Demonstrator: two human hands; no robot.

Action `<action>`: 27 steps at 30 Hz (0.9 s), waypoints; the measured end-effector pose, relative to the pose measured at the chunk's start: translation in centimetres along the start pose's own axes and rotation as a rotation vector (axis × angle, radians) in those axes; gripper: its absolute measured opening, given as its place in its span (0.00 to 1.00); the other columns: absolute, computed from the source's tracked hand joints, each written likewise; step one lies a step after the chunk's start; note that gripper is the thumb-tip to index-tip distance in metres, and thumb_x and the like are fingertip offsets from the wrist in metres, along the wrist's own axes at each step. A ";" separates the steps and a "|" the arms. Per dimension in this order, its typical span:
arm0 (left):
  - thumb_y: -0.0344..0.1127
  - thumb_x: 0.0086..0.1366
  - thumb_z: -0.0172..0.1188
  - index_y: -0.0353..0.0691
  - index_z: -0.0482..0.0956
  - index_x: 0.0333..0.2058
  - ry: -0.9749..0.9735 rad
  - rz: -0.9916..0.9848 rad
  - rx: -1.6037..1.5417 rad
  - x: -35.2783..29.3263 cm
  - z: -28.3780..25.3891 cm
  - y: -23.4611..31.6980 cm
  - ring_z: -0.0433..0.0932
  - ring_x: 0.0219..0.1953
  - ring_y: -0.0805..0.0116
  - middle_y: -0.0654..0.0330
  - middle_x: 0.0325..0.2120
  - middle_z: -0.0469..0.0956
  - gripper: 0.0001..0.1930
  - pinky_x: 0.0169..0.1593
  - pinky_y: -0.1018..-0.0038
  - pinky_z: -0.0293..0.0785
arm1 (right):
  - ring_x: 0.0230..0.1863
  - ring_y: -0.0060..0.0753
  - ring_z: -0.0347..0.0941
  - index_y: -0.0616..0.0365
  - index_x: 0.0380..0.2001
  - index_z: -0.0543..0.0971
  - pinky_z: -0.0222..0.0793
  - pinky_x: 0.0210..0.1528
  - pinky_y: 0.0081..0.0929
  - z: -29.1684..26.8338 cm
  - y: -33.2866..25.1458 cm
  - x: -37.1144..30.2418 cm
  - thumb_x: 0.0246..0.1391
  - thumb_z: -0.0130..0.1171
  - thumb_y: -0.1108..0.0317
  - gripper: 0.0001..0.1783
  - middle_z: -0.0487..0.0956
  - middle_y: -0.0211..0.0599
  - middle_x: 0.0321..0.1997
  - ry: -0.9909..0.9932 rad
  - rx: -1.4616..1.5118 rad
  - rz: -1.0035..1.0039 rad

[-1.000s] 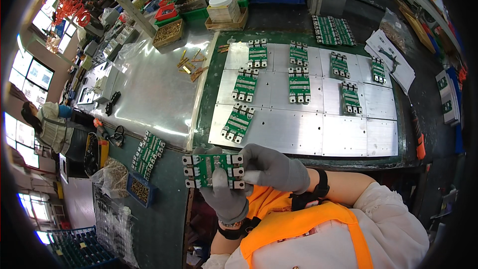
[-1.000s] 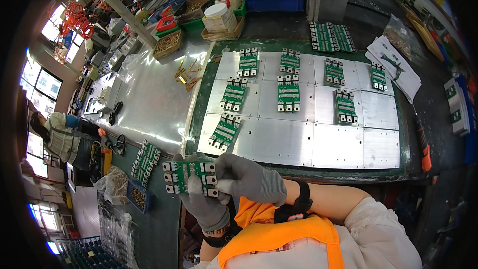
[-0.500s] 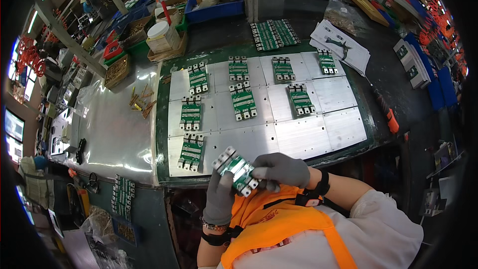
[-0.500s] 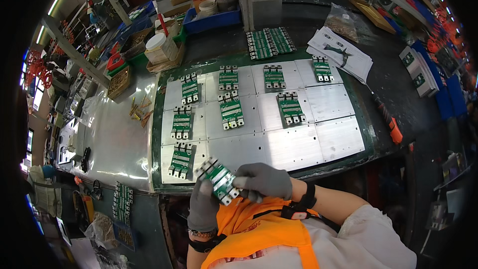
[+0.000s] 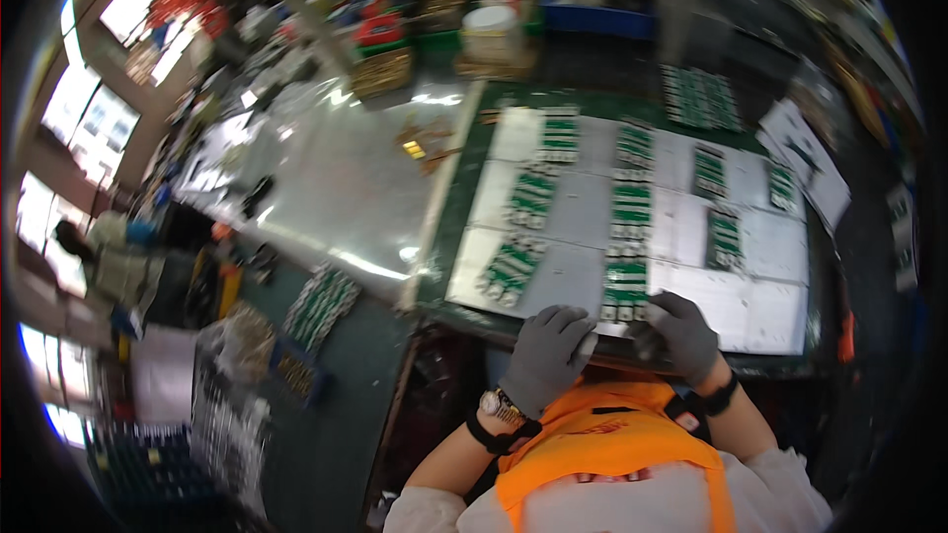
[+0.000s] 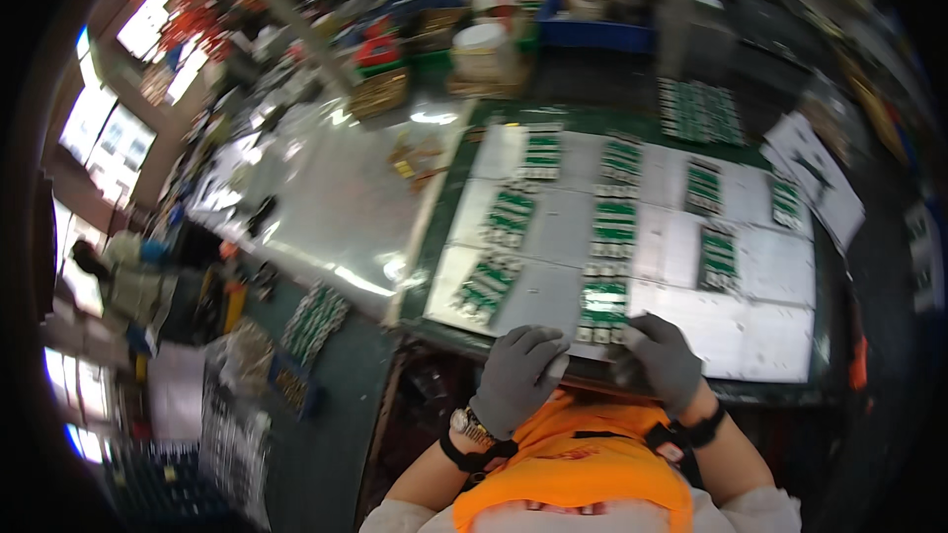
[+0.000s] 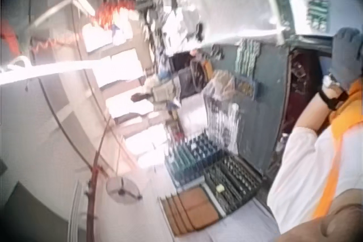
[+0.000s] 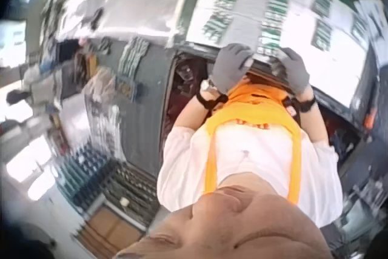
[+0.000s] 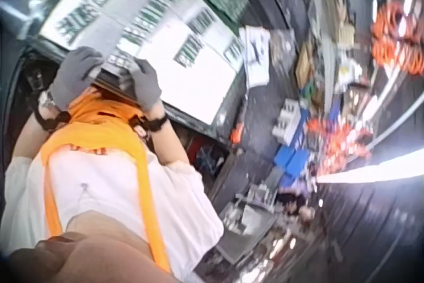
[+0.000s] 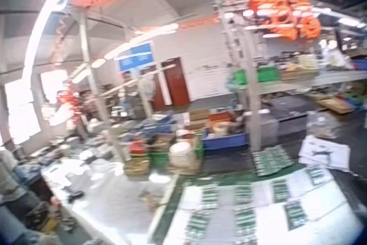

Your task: Assembling components onto printed circuit boards at a factory workstation.

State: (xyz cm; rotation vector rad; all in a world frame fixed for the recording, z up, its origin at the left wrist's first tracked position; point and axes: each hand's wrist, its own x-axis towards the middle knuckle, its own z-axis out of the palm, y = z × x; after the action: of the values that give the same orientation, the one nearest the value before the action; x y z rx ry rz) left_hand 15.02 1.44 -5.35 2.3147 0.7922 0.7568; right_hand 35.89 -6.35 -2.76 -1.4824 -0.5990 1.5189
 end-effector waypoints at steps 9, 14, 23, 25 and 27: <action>0.45 0.57 0.59 0.32 0.64 0.54 0.435 -0.725 0.842 -5.9 -14.3 -12.2 0.57 0.61 0.45 0.43 0.56 0.63 0.31 0.64 0.57 0.52 | 0.18 0.18 0.68 0.63 0.46 0.73 0.65 0.20 0.16 0.4 -1.8 -2.9 0.59 0.47 0.67 0.15 0.75 0.34 0.23 0.183 -0.318 -0.055; 0.54 0.58 0.57 0.35 0.62 0.57 0.158 -1.062 1.050 -5.6 -16.4 -17.1 0.59 0.62 0.49 0.44 0.58 0.62 0.35 0.63 0.58 0.55 | 0.22 0.17 0.70 0.63 0.44 0.74 0.67 0.25 0.15 2.0 -2.9 -4.3 0.57 0.47 0.70 0.14 0.76 0.33 0.24 0.087 -0.286 -0.111; 0.38 0.58 0.53 0.40 0.77 0.38 -0.063 -0.684 1.276 -7.6 -18.4 -16.6 0.80 0.38 0.63 0.56 0.29 0.80 0.12 0.36 0.71 0.76 | 0.29 0.19 0.74 0.63 0.48 0.74 0.72 0.33 0.17 4.4 -4.0 -3.7 0.58 0.50 0.73 0.15 0.78 0.34 0.32 -0.159 -0.277 -0.184; 0.38 0.59 0.54 0.39 0.75 0.42 0.165 -0.536 1.096 -7.4 -18.3 -12.6 0.79 0.37 0.61 0.55 0.32 0.80 0.13 0.38 0.69 0.75 | 0.34 0.21 0.76 0.58 0.49 0.74 0.74 0.36 0.21 4.3 -3.7 -2.5 0.59 0.54 0.63 0.17 0.78 0.35 0.36 -0.315 -0.316 -0.204; 0.37 0.60 0.56 0.37 0.74 0.45 0.356 -0.391 0.937 -6.3 -17.3 -7.6 0.79 0.37 0.59 0.54 0.34 0.79 0.16 0.40 0.68 0.75 | 0.34 0.24 0.76 0.56 0.49 0.74 0.74 0.36 0.22 4.8 -3.2 -0.9 0.60 0.52 0.55 0.19 0.77 0.36 0.38 -0.344 -0.525 -0.487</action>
State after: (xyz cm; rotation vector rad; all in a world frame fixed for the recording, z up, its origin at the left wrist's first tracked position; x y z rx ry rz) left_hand -3.28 7.86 -0.67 2.6523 2.0388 0.7051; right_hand 32.01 -4.45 1.18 -1.3054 -1.5372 1.2798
